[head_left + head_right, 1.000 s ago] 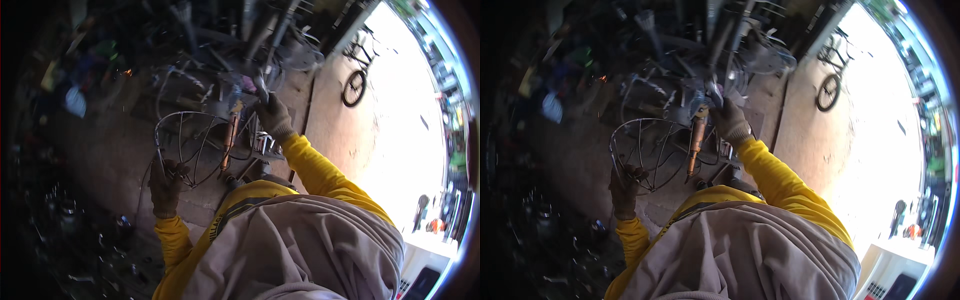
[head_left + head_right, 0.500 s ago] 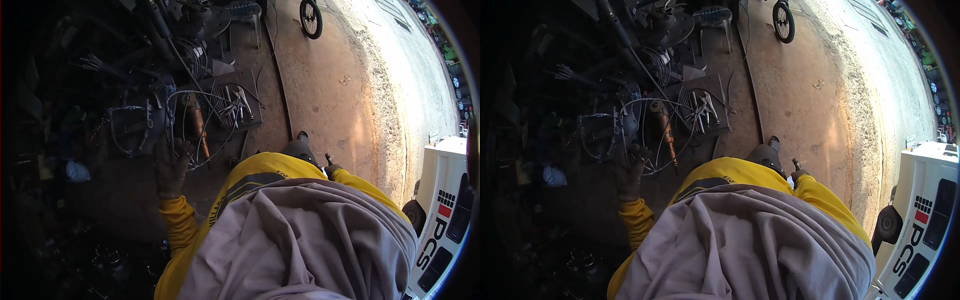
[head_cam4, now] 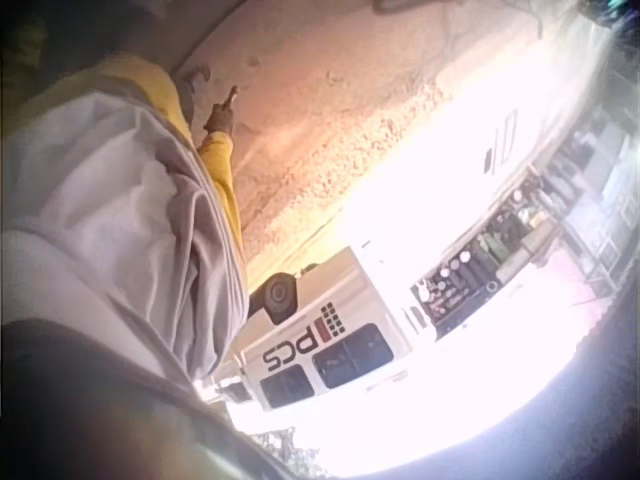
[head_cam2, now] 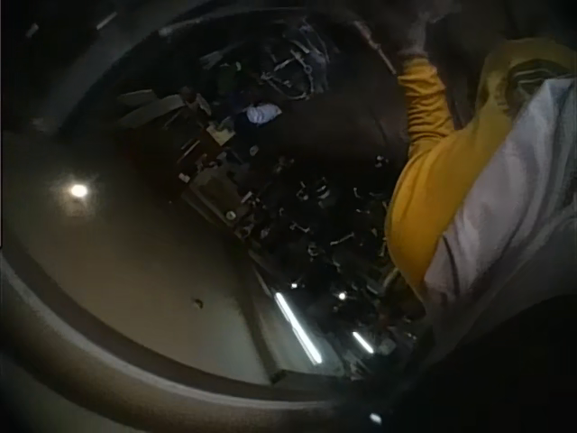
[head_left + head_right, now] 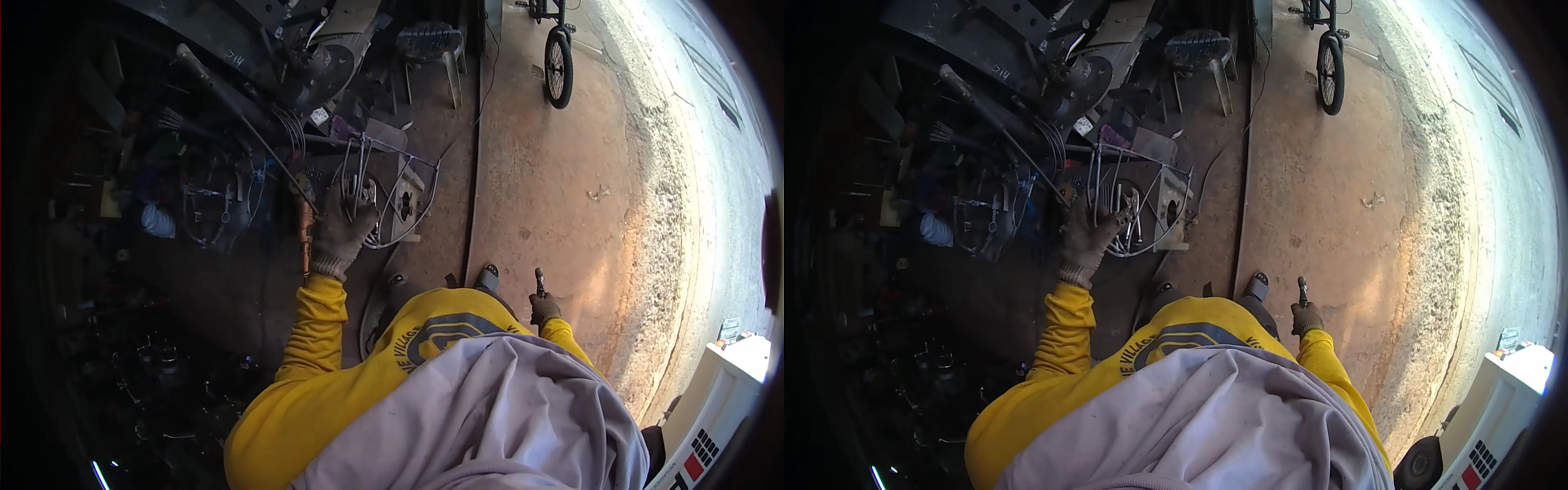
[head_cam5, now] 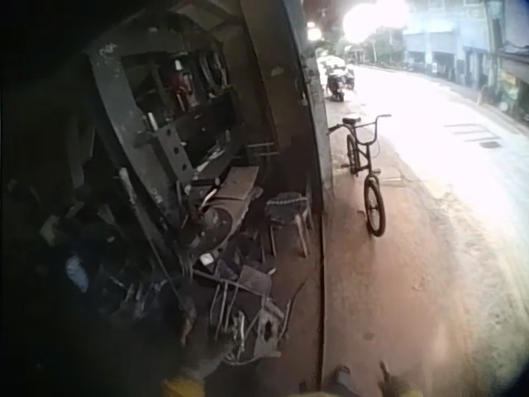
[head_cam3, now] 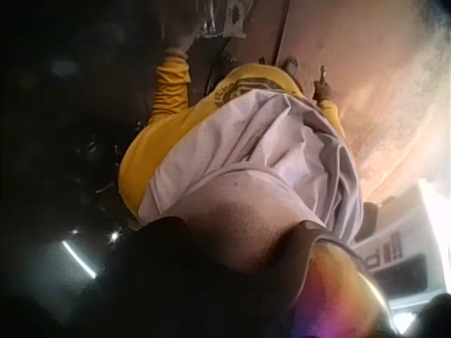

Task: The person joins metal wire components together using a welder, positioning the metal pieces by hand and applying the welding electrode to create joints, then moves the frame to a machine to strike it with a hammer.

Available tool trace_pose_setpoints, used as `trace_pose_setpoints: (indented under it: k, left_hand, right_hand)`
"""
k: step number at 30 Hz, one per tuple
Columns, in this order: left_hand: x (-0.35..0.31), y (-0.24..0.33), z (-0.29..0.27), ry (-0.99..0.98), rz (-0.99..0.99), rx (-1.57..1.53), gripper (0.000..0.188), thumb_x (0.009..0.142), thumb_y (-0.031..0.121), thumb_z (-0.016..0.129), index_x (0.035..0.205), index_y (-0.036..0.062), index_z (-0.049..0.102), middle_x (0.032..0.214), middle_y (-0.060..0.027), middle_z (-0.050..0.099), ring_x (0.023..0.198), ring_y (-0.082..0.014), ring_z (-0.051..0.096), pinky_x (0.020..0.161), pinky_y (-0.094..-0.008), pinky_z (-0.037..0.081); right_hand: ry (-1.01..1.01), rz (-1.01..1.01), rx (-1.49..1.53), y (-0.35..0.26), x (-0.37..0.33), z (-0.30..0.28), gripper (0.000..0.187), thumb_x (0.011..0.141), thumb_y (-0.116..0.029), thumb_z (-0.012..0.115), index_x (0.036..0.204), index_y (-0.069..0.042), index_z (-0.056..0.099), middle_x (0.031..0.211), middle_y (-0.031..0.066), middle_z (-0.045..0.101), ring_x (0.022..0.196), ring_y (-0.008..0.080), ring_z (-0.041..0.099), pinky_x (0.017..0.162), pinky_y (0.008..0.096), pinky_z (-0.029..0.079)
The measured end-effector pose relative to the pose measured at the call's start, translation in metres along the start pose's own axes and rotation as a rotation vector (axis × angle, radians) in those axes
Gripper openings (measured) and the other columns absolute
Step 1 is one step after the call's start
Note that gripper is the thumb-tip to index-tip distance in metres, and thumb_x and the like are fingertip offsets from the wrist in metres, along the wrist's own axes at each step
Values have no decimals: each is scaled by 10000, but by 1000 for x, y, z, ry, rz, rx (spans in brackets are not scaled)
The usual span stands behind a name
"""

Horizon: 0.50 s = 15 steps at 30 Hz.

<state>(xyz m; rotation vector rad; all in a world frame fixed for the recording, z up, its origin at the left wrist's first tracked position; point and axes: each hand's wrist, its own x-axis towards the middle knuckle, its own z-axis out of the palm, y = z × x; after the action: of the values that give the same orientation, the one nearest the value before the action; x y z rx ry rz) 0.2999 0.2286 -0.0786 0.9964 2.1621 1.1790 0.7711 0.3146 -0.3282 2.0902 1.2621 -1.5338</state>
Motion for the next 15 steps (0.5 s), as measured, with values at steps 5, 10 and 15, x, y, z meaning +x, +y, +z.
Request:
trace_pose_setpoints:
  k: [5,10,15]
  left_hand:
    - [28,10,42,120,182,142,626,787,354,816,1256,51,533,939,-65,621,840,-203,629,747,-358,527]
    - [46,64,48,150,148,26,656,788,381,823,1261,35,527,971,-71,606,854,-193,609,756,-336,518]
    - [93,81,43,281,173,-378,567,815,296,808,1233,34,530,969,-38,571,857,-135,582,747,-313,508]
  right_hand:
    - [97,-22,143,-10,51,-70,303,916,-328,632,1016,-48,575,667,58,538,503,220,562,451,396,504]
    - [-5,15,-377,-5,97,-95,443,886,-413,627,1074,-13,665,896,155,699,859,294,702,747,430,546]
    - [-66,-76,-532,-32,157,-100,448,878,-415,637,1026,8,664,865,157,696,799,277,697,728,418,536]
